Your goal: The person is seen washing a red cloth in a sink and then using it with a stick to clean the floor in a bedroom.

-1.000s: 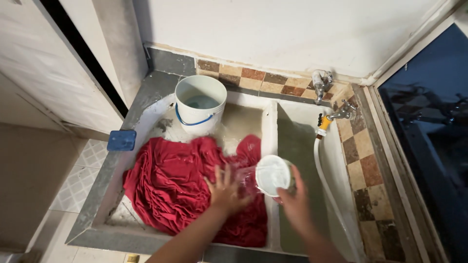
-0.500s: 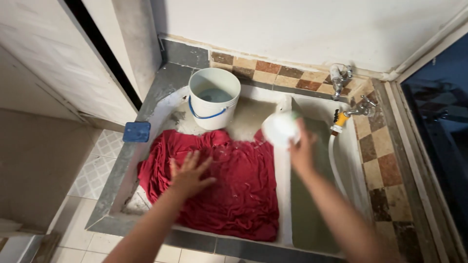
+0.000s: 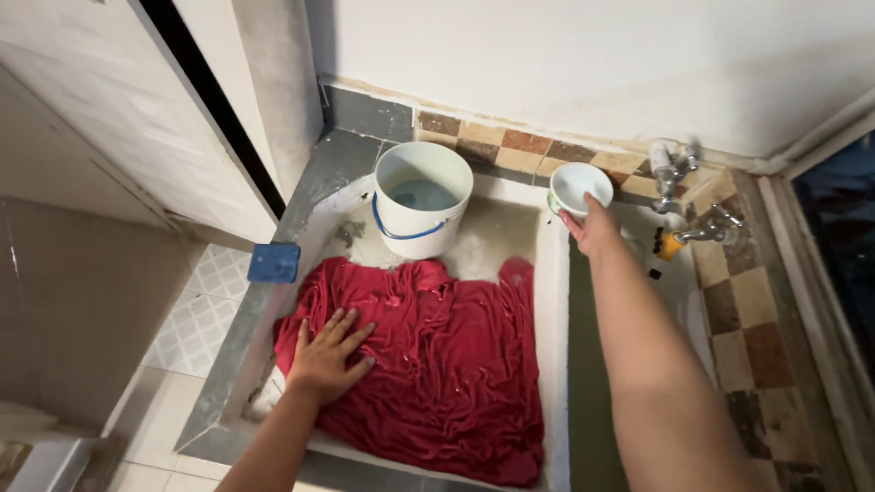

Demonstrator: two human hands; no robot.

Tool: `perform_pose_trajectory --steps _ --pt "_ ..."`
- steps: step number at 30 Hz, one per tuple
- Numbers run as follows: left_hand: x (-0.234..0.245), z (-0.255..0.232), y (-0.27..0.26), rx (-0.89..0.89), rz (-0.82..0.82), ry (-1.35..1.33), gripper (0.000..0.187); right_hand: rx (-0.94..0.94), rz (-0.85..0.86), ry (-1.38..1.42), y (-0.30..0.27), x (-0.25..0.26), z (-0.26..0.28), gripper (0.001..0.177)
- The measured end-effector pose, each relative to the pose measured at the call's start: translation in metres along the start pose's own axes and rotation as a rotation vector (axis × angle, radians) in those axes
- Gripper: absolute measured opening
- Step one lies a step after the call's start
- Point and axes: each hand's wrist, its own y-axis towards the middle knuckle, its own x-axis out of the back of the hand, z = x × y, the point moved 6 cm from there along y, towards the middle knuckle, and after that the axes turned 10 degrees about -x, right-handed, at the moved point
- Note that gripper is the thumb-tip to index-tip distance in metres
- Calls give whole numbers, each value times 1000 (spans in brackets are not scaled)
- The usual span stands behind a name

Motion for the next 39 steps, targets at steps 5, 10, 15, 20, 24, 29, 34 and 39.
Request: perform_pose_trajectory --steps 5,10,15,20,24,29,34,39 --pt "-4 8 0 45 18 -61 70 48 78 -77 -72 -12 -47 73" --pt "-4 5 1 -15 7 -107 70 1237 158 -864 -323 -156 -134 54" --pt "-13 10 3 -68 -37 -145 77 1257 591 -1374 -421 -308 -235 78" --pt "-6 10 0 -74 -22 -260 79 1384 492 -1689 -380 -390 -327 101" --pt "-3 11 2 -125 -57 -273 85 1372 464 -1801 -335 -423 -363 84" --pt "3 9 -3 -159 -68 -334 83 1270 487 -2080 -332 -427 -368 40" --pt "9 7 -1 -147 -14 -306 84 1437 511 -1722 -353 -399 -323 35" --pt "-6 8 5 -142 -33 -262 72 994 198 -1392 -352 -283 -273 45"
